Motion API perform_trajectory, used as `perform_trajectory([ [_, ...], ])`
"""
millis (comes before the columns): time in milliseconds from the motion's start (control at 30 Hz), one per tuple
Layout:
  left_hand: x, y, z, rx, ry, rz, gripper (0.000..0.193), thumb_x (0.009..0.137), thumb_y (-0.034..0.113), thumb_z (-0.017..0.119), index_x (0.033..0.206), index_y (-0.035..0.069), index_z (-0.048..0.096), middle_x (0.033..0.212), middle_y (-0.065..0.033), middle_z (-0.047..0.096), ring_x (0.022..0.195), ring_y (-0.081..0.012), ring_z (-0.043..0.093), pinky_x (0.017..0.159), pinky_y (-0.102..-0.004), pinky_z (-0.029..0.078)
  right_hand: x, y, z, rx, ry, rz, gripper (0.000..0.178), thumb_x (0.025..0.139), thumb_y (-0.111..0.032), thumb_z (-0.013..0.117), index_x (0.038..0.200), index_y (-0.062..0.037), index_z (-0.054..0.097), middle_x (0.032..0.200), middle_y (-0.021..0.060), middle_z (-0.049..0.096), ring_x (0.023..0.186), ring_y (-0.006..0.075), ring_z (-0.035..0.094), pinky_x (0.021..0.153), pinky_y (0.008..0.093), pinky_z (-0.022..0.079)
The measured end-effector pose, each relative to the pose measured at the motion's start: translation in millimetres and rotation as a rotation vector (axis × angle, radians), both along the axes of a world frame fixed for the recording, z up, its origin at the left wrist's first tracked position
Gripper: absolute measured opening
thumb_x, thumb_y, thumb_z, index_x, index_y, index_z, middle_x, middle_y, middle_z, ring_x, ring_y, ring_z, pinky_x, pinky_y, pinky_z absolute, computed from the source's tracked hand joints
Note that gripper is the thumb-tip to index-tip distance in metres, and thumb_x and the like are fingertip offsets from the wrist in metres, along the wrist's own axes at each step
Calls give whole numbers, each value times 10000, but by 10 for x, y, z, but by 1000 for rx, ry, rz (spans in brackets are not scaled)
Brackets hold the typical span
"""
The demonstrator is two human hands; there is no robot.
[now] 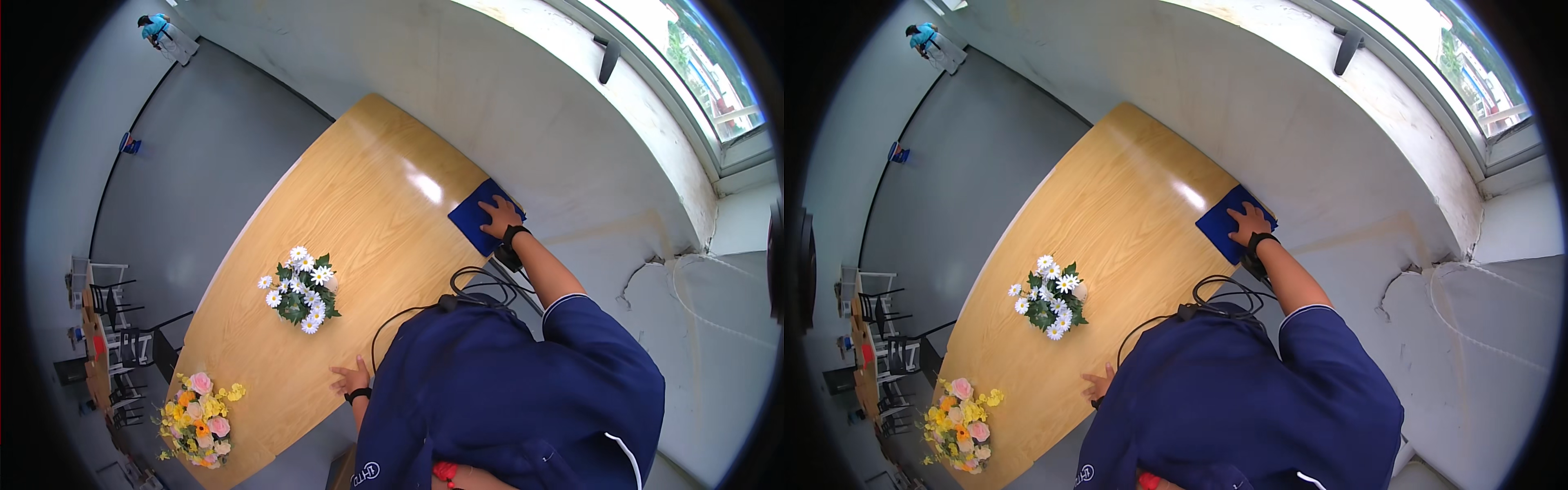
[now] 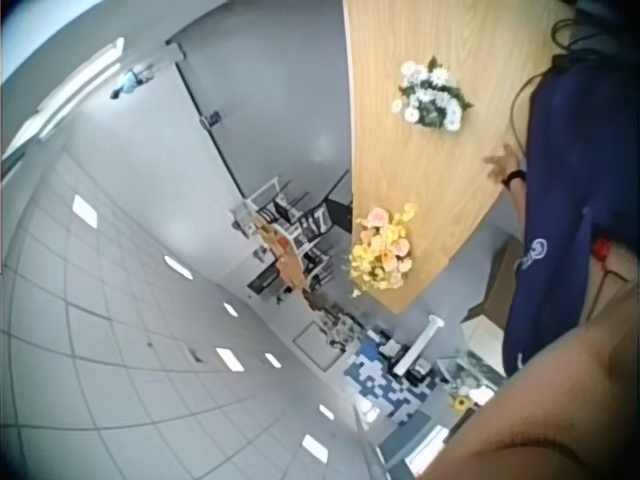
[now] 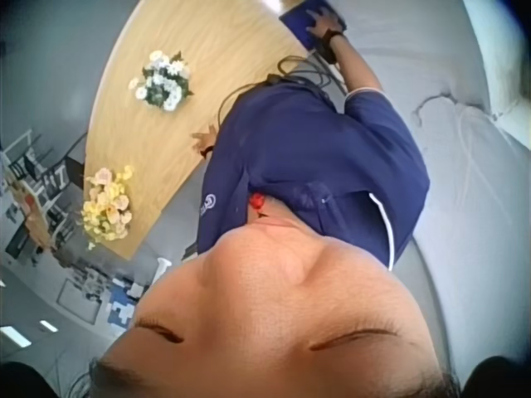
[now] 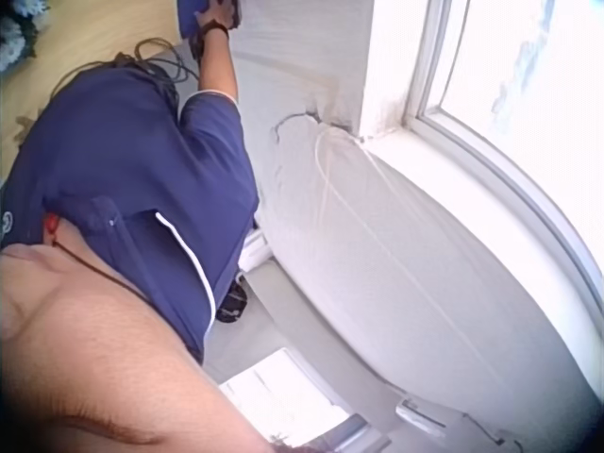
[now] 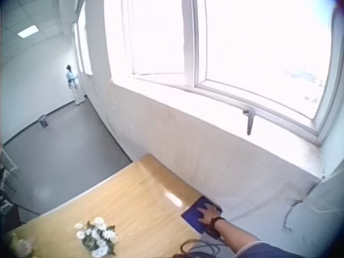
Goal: Wiping down a long wooden table with a blue cloth.
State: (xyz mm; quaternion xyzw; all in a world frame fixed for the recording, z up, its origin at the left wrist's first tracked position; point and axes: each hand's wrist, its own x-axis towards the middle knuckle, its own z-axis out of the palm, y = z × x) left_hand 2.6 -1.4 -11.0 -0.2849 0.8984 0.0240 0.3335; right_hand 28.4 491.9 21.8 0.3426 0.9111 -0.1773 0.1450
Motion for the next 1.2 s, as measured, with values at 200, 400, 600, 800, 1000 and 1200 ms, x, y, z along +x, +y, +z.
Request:
perform_trajectory([
  [200, 8, -30, -55, -4, 9, 2, 980, 696, 671, 376, 1292, 114, -167, 1249, -393, -127, 1159, -565, -9, 951, -555, 103, 33, -17, 20, 28, -8, 32, 619, 651, -351, 626, 1217, -314, 379, 1322, 92, 234, 1189, 311, 269, 924, 423, 322],
  [400, 2, -24, -62, -9, -5, 1, 981, 697, 669, 376, 1290, 112, -173, 1242, -401, -129, 1156, -569, -15, 951, -557, 92, 11, 27, 28, 23, -35, 58, 614, 663, -348, 613, 1224, -324, 364, 1330, 78, 221, 1205, 290, 249, 903, 450, 329],
  [600, -8, -15, -26, 1, 3, 9, 982, 698, 667, 379, 1291, 107, -167, 1240, -401, -134, 1156, -568, -16, 952, -555, 93, -11, -1, 35, 21, -53, 55, 635, 661, -349, 615, 1236, -320, 345, 1340, 77, 200, 1213, 282, 229, 889, 486, 322],
  [800, -15, 41, 160, 63, -21, 16, 977, 701, 654, 392, 1293, 108, -161, 1236, -404, -141, 1149, -578, -16, 944, -565, 104, -34, 13, 95, -17, -92, 115, 745, 604, -368, 675, 1254, -288, 321, 1340, 113, 187, 1204, 309, 239, 908, 460, 320],
  [1000, -25, 29, 131, 45, -35, 9, 973, 704, 640, 403, 1294, 103, -153, 1235, -407, -139, 1144, -585, -7, 943, -567, 105, -136, 91, 187, -10, -176, 232, 808, 562, -308, 732, 1255, -239, 324, 1279, 147, 254, 1144, 354, 296, 906, 410, 350],
  [1200, -10, 56, 129, 42, -16, 1, 969, 708, 633, 407, 1295, 98, -148, 1240, -403, -131, 1142, -588, 8, 945, -564, 110, -141, 6, 209, 17, -106, 186, 754, 572, -240, 735, 1224, -210, 360, 1207, 147, 317, 1097, 359, 334, 873, 406, 383],
])
